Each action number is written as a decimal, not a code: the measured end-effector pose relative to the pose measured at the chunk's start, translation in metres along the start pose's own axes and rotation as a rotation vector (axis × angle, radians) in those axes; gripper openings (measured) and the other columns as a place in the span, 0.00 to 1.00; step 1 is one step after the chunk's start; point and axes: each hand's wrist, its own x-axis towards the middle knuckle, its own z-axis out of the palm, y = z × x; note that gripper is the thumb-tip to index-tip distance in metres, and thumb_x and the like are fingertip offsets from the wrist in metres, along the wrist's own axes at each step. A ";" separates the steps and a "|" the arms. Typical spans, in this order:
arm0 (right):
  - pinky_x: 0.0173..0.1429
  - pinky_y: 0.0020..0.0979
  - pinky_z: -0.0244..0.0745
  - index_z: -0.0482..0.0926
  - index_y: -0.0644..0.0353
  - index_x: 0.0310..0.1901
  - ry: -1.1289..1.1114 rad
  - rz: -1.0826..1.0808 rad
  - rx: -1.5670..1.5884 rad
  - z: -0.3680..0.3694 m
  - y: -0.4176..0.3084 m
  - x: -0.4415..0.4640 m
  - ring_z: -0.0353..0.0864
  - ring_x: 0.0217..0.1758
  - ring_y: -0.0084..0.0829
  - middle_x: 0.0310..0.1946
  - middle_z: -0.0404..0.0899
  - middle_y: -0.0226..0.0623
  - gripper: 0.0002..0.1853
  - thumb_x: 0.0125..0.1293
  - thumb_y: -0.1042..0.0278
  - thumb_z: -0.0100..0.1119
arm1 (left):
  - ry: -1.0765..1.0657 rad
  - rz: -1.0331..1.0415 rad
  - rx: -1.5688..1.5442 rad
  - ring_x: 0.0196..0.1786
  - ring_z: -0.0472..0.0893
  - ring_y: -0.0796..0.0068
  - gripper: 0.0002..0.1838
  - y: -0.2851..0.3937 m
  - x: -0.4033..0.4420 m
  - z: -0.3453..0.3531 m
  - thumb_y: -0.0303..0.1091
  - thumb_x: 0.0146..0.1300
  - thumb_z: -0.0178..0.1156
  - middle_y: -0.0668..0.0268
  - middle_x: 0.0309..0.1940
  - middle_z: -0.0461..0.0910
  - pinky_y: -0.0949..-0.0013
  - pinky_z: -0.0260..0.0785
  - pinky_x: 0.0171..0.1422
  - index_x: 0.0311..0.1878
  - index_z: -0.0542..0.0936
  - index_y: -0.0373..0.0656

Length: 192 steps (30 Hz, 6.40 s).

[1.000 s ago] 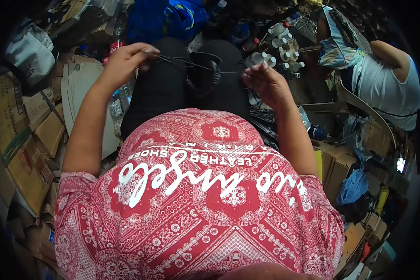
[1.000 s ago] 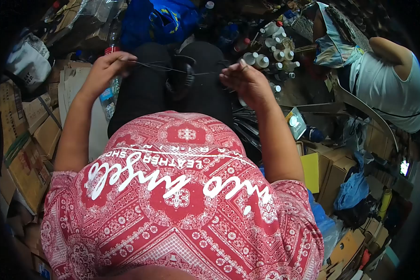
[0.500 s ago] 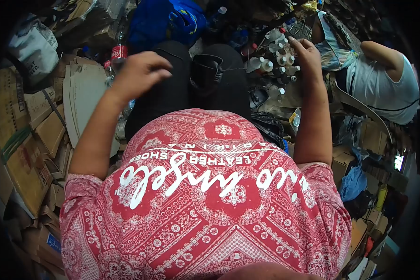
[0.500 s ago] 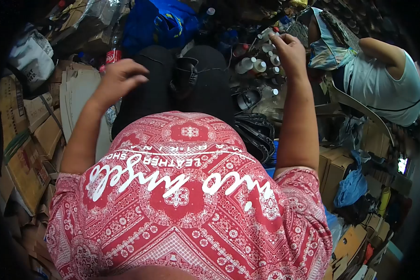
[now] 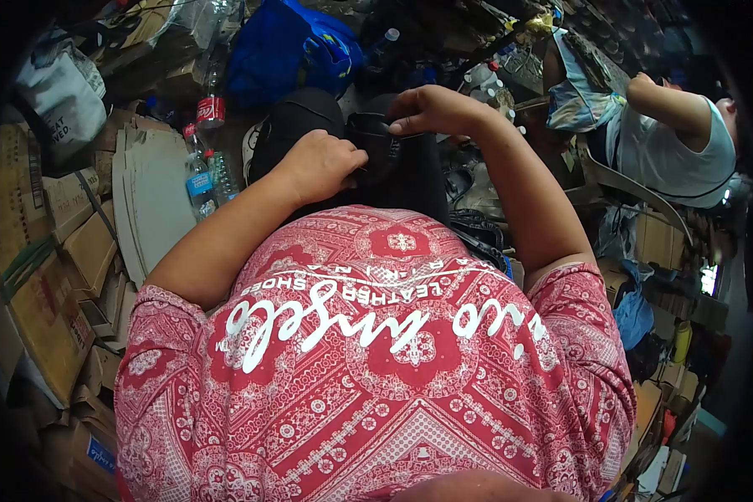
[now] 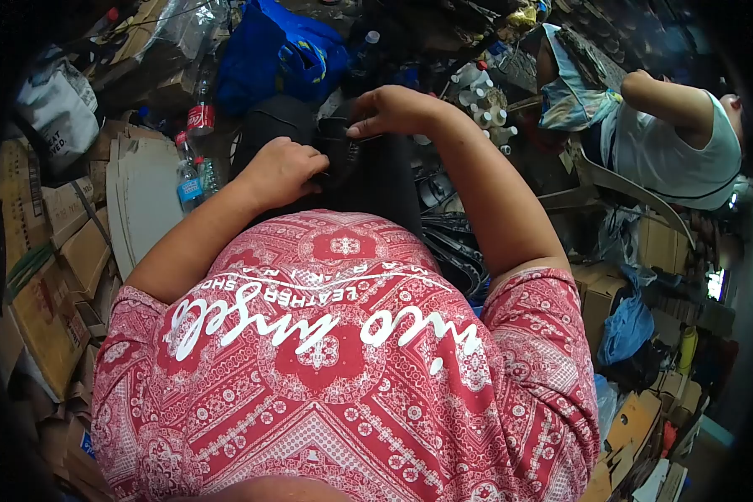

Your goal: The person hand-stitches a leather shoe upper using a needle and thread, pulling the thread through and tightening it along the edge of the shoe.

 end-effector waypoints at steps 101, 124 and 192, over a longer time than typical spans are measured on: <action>0.50 0.40 0.70 0.65 0.56 0.25 0.549 -0.245 1.648 0.106 0.006 -0.047 0.59 0.22 0.25 0.18 0.60 0.30 0.21 0.76 0.54 0.38 | 0.463 -0.148 -2.344 0.57 0.77 0.58 0.19 -0.079 -0.013 -0.040 0.48 0.72 0.47 0.61 0.42 0.81 0.57 0.65 0.65 0.27 0.73 0.48; 0.39 0.23 0.69 0.83 0.59 0.44 0.652 0.015 0.421 0.077 0.018 -0.070 0.74 0.35 0.21 0.32 0.75 0.29 0.09 0.63 0.73 0.60 | 0.028 -0.012 -0.666 0.49 0.79 0.68 0.13 -0.032 0.022 -0.044 0.27 0.56 0.65 0.62 0.43 0.80 0.68 0.70 0.56 0.46 0.83 0.41; 0.49 0.29 0.74 0.84 0.58 0.39 0.285 0.123 0.319 0.086 -0.010 -0.017 0.81 0.39 0.29 0.36 0.83 0.40 0.09 0.57 0.66 0.65 | -0.024 0.044 -0.708 0.42 0.80 0.64 0.09 -0.046 0.023 -0.015 0.24 0.50 0.67 0.62 0.36 0.78 0.67 0.72 0.48 0.37 0.85 0.43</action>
